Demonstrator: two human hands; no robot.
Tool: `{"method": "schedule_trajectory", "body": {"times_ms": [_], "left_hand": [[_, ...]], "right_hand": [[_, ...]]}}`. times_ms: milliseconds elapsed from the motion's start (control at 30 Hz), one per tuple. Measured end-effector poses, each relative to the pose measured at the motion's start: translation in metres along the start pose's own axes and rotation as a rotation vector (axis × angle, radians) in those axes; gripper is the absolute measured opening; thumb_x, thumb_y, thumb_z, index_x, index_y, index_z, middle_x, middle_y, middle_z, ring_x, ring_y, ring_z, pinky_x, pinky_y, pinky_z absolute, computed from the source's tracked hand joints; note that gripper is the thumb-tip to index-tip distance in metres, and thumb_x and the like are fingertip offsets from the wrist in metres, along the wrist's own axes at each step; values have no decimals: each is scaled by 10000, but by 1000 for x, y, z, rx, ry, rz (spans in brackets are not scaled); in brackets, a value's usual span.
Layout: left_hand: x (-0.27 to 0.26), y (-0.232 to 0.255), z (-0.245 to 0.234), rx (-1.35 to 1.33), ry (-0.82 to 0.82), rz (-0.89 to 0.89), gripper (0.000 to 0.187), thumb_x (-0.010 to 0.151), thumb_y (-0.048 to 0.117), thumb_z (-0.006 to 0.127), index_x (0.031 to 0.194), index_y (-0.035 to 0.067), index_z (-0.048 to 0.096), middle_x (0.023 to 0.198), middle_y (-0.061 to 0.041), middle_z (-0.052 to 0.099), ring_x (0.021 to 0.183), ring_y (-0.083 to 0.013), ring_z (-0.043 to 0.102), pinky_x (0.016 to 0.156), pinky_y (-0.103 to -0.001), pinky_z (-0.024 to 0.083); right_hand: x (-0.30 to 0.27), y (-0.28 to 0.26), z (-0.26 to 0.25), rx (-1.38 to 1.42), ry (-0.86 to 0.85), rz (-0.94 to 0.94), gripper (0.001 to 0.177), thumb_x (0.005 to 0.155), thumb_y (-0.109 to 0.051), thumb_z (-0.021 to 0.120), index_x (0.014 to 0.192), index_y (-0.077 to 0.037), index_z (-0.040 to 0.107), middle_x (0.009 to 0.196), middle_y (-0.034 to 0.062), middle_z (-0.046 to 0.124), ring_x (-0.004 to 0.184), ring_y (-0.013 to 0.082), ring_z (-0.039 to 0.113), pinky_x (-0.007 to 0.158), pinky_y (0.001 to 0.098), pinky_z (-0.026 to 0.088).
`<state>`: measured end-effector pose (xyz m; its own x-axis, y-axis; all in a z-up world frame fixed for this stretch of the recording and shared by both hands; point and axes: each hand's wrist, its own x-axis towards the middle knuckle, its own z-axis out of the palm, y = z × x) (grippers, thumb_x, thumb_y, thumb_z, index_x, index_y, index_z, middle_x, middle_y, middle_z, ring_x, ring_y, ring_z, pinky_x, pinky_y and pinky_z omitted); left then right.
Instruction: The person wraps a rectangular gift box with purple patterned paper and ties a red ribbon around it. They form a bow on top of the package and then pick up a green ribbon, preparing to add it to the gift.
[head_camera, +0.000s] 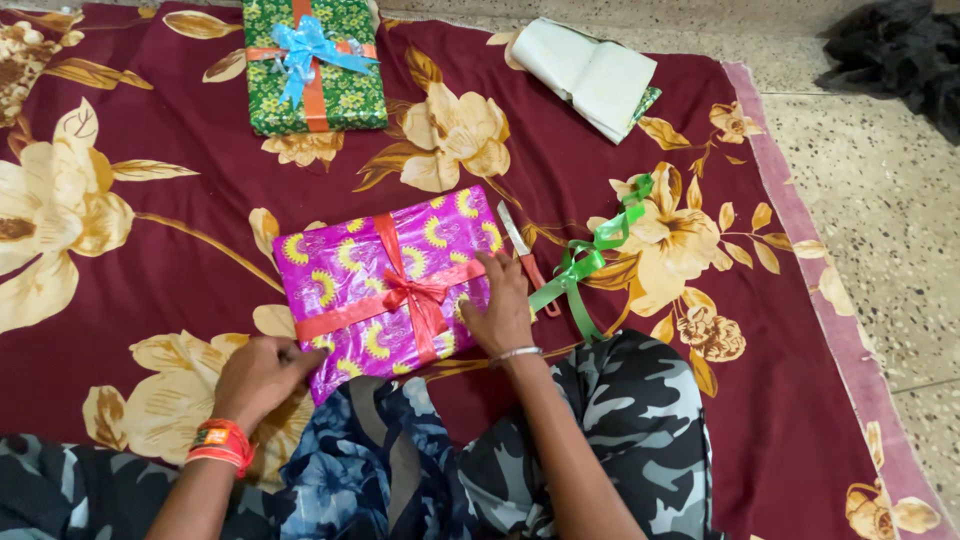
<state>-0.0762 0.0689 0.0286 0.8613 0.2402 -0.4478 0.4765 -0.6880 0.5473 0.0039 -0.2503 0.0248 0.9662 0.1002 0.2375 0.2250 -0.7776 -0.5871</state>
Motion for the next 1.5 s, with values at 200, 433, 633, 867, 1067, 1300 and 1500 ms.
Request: {"method": "schedule_trajectory", "body": {"times_ms": [200, 433, 633, 867, 1067, 1300, 1500], "left_hand": [[-3, 3, 2, -321, 114, -18, 403, 743, 292, 889, 871, -25, 674, 719, -153, 759, 582, -202, 732, 567, -334, 580], [5, -7, 6, -493, 22, -88, 346, 760, 178, 894, 857, -56, 659, 711, -143, 721, 572, -188, 682, 535, -312, 561], [4, -1, 12, -628, -197, -113, 319, 803, 149, 843, 799, -76, 618, 672, -161, 704, 537, -195, 687, 492, -336, 562], [-17, 29, 1, -246, 10, 147, 315, 815, 310, 846, 783, 21, 724, 671, -81, 674, 580, -165, 651, 533, -318, 547], [-21, 68, 20, 21, 402, 479, 360, 814, 411, 822, 951, 93, 723, 855, -27, 710, 770, -192, 687, 677, -354, 538], [4, 97, 54, 64, 557, 592, 397, 776, 368, 838, 1030, 81, 738, 965, -89, 654, 933, -283, 638, 768, -412, 521], [26, 88, 54, 124, 486, 544, 215, 849, 274, 757, 1000, 122, 747, 900, -67, 633, 889, -266, 642, 712, -415, 519]], "right_hand": [[-25, -3, -8, -146, -199, 282, 431, 696, -200, 847, 1050, -65, 642, 1109, 231, 614, 1062, 433, 606, 914, 499, 511], [-39, 14, 5, -189, -497, 234, 301, 682, -322, 873, 816, -97, 724, 889, 163, 738, 913, 356, 703, 843, 456, 556], [-34, 21, -5, -83, -277, 66, 358, 618, -251, 911, 848, -67, 708, 926, 192, 697, 911, 404, 652, 798, 488, 528], [-20, -12, -11, -82, -271, 279, 179, 839, -168, 706, 1007, -105, 697, 1014, 134, 727, 1011, 342, 690, 911, 438, 540], [-15, -42, -4, 49, -93, -193, 466, 807, -18, 637, 1270, -71, 652, 1355, 219, 585, 1229, 396, 568, 1040, 467, 487], [-18, -49, 19, -116, -149, -264, 754, 733, 2, 593, 1477, -103, 534, 1508, 249, 462, 1304, 445, 479, 1085, 518, 409], [-17, -47, 31, -213, -186, -221, 735, 718, -38, 617, 1446, -113, 551, 1501, 250, 463, 1320, 430, 471, 1083, 512, 399]]}}
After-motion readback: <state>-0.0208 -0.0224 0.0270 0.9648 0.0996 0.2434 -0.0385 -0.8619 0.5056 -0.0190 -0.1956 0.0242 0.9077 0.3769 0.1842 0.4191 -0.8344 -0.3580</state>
